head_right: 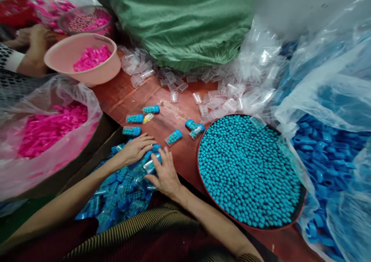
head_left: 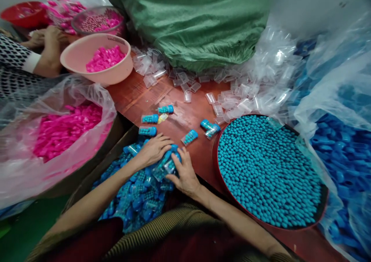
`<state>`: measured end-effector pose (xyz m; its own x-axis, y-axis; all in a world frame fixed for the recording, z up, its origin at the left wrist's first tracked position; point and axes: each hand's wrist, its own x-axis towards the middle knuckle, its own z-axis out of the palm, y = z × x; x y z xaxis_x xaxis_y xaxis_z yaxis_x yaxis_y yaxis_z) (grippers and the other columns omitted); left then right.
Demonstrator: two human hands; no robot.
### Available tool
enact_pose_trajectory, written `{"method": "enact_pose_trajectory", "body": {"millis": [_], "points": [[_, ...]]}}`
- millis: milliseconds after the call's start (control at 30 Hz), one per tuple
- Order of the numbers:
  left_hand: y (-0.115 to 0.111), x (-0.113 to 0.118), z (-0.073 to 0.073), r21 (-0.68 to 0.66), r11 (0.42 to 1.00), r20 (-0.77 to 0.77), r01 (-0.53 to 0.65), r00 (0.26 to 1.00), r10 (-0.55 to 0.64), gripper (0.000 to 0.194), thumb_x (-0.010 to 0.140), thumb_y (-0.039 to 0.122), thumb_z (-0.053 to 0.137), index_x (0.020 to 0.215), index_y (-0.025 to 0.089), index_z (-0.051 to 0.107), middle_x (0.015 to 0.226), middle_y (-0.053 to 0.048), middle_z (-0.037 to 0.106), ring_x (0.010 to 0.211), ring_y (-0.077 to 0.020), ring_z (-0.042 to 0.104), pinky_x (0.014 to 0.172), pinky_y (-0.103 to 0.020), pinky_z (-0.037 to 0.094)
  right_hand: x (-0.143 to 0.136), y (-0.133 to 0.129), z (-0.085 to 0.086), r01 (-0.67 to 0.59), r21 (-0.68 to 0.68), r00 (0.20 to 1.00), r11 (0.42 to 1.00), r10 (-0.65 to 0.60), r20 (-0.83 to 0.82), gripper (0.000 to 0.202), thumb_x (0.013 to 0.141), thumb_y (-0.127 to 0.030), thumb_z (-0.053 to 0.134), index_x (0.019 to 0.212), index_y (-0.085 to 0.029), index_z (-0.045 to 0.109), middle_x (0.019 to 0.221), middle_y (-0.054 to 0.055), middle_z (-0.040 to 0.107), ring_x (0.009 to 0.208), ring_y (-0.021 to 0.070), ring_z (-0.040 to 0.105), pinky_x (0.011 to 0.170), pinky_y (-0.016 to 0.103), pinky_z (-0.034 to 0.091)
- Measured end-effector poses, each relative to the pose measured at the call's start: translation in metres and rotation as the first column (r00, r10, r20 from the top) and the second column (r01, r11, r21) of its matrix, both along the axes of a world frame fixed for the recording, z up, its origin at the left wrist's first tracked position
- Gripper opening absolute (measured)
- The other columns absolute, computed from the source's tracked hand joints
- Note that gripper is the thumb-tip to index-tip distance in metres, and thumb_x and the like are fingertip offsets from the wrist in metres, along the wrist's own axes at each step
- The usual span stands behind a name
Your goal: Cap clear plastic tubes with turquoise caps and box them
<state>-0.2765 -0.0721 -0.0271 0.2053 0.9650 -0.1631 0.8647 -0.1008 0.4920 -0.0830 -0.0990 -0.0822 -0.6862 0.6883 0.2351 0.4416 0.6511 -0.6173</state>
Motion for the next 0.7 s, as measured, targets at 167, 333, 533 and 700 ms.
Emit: {"method": "enact_pose_trajectory", "body": {"millis": [167, 333, 533, 700], "points": [[-0.040, -0.023, 0.030, -0.099, 0.957, -0.178, -0.274, 0.951, 0.254, 0.036, 0.088, 0.040, 0.040, 0.109, 0.026, 0.066, 0.103, -0.005, 0.071, 0.096, -0.0221, 0.064, 0.088, -0.036, 0.047, -0.006, 0.003, 0.026, -0.245, 0.000, 0.969, 0.969, 0.245, 0.003, 0.056, 0.085, -0.037, 0.057, 0.136, -0.018, 0.042, 0.139, 0.018, 0.042, 0.133, 0.0293, 0.035, 0.103, 0.050, 0.039], [0.038, -0.033, 0.032, 0.165, 0.954, -0.065, -0.249, 0.963, 0.262, 0.053, 0.090, 0.046, 0.038, 0.135, 0.019, 0.044, 0.134, -0.011, 0.051, 0.128, -0.0291, 0.041, 0.104, -0.050, 0.030, 0.016, 0.074, 0.059, 0.188, 0.146, 0.964, 0.971, -0.211, 0.162, 0.041, 0.086, -0.024, 0.049, 0.126, -0.014, 0.051, 0.130, 0.019, 0.046, 0.126, 0.0364, 0.039, 0.099, 0.060, 0.036], [0.116, -0.049, -0.015, 0.051, 0.984, -0.027, -0.173, 0.984, 0.175, 0.059, 0.086, 0.044, 0.047, 0.140, 0.021, 0.038, 0.143, -0.013, 0.038, 0.135, -0.0369, 0.023, 0.105, -0.063, 0.016, 0.021, 0.119, 0.041, 0.369, 0.135, 0.851, 0.920, -0.393, 0.348, 0.050, 0.079, -0.026, 0.059, 0.125, -0.007, 0.049, 0.131, 0.027, 0.042, 0.127, 0.0472, 0.029, 0.093, 0.071, 0.030], [0.090, -0.047, -0.023, 0.091, 0.991, -0.029, -0.101, 0.994, 0.104, 0.052, 0.086, 0.038, 0.048, 0.136, 0.025, 0.045, 0.141, -0.010, 0.043, 0.132, -0.0307, 0.031, 0.108, -0.054, 0.019, 0.016, 0.111, 0.035, 0.269, 0.177, 0.901, 0.947, -0.313, 0.302, 0.041, 0.083, -0.032, 0.055, 0.116, -0.008, 0.055, 0.127, 0.026, 0.045, 0.123, 0.0418, 0.034, 0.095, 0.063, 0.034]]}}
